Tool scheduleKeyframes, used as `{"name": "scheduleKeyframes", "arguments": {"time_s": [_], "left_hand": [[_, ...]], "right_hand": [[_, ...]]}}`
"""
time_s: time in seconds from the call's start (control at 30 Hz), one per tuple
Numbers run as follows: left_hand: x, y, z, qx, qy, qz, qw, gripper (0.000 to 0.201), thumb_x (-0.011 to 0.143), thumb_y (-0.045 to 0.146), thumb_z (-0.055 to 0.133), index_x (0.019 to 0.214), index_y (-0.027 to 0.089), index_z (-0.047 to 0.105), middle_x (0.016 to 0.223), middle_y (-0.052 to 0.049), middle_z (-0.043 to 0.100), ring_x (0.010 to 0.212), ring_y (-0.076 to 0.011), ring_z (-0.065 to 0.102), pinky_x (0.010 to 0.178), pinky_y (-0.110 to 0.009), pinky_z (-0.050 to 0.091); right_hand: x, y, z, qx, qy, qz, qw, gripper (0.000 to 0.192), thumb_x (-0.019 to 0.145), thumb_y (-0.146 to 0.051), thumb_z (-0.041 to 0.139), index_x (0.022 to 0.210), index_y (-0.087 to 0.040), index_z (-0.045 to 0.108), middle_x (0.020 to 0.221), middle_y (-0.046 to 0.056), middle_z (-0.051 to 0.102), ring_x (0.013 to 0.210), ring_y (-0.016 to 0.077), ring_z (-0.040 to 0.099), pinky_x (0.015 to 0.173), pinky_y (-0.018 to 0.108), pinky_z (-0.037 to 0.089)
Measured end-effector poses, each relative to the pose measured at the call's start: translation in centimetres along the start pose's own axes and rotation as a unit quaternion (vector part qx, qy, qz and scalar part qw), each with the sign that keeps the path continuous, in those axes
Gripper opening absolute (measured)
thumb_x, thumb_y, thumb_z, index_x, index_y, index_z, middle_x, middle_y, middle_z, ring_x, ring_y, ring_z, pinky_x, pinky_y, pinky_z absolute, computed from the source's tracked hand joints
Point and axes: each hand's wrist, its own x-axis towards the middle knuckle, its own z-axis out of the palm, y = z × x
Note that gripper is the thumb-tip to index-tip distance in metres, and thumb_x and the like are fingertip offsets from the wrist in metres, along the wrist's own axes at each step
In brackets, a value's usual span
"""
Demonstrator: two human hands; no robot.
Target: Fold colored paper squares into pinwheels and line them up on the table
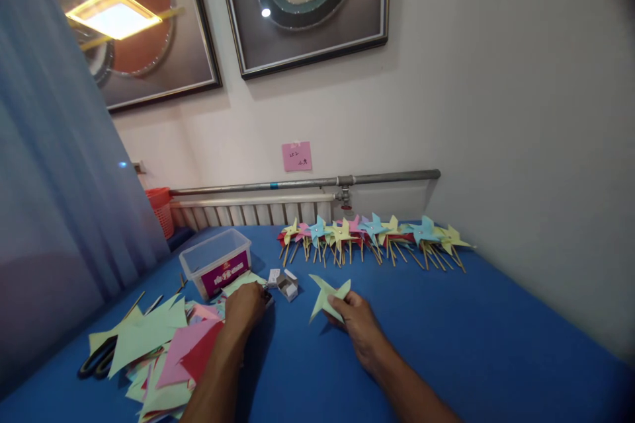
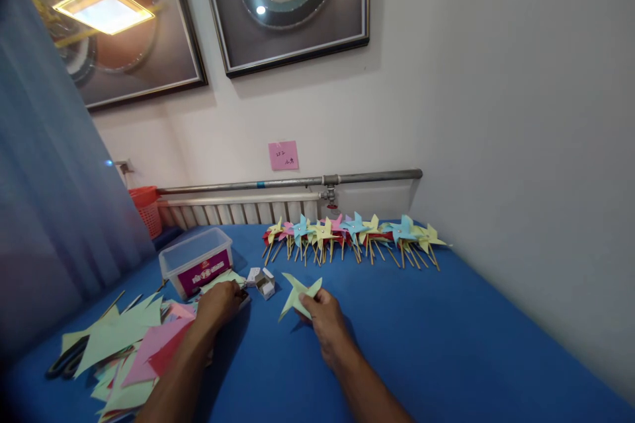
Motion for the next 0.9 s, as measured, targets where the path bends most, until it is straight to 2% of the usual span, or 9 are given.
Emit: {"name": "scheduleKeyframes", "arguments": {"time_s": [0.1, 0.27, 0.43, 0.73, 0.9], "left_hand": [[0.33, -0.20, 0.34, 0.001, 0.008, 0.001, 1.000, 0.032, 0.097, 0.022, 0.053, 0.108, 0.019, 0.083, 0.120, -0.019, 0.081, 0.113, -0.0339, 0.076, 0.080, -0.035, 0.049], [0.65, -0.31, 0.31, -0.031, -0.007, 0.018, 0.999, 0.031, 0.098, 0.034, 0.057, 0.103, 0.021, 0.084, 0.117, -0.018, 0.082, 0.111, -0.0348, 0.076, 0.078, -0.035, 0.049], [0.62, -0.02, 0.20, -0.003, -0.006, 0.018, 1.000, 0.032, 0.096, 0.027, 0.055, 0.106, 0.018, 0.084, 0.117, -0.020, 0.082, 0.110, -0.0364, 0.077, 0.079, -0.036, 0.051], [0.27, 0.20, 0.55, 0.024, 0.022, 0.015, 0.999, 0.041, 0.104, 0.026, 0.043, 0.113, 0.014, 0.080, 0.119, -0.023, 0.081, 0.109, -0.0344, 0.077, 0.080, -0.036, 0.051], [0.36, -0.30, 0.13, -0.017, -0.012, 0.039, 0.999, 0.030, 0.095, 0.025, 0.057, 0.106, 0.022, 0.084, 0.115, -0.015, 0.083, 0.109, -0.0320, 0.076, 0.077, -0.033, 0.048]], "right_hand": [[-0.03, 0.08, -0.04, -0.008, -0.005, -0.008, 1.000, 0.026, 0.066, -0.036, 0.089, 0.084, -0.022, 0.078, 0.086, 0.004, 0.082, 0.083, 0.0251, 0.077, 0.079, 0.034, 0.061], [-0.02, 0.15, -0.12, -0.013, -0.007, -0.008, 1.000, 0.027, 0.065, -0.038, 0.090, 0.084, -0.022, 0.078, 0.086, 0.004, 0.082, 0.086, 0.0267, 0.078, 0.080, 0.035, 0.062], [-0.15, 0.02, -0.06, -0.010, -0.012, -0.004, 1.000, 0.032, 0.065, -0.038, 0.092, 0.088, -0.021, 0.078, 0.089, 0.004, 0.083, 0.087, 0.0258, 0.079, 0.083, 0.035, 0.063], [-0.11, 0.02, -0.08, -0.011, -0.006, -0.002, 1.000, 0.031, 0.066, -0.037, 0.092, 0.088, -0.020, 0.079, 0.088, 0.005, 0.083, 0.087, 0.0259, 0.079, 0.081, 0.035, 0.063], [0.13, 0.21, -0.06, 0.001, -0.004, -0.005, 1.000, 0.029, 0.064, -0.036, 0.092, 0.085, -0.020, 0.078, 0.086, 0.004, 0.082, 0.084, 0.0251, 0.078, 0.081, 0.035, 0.063]]}}
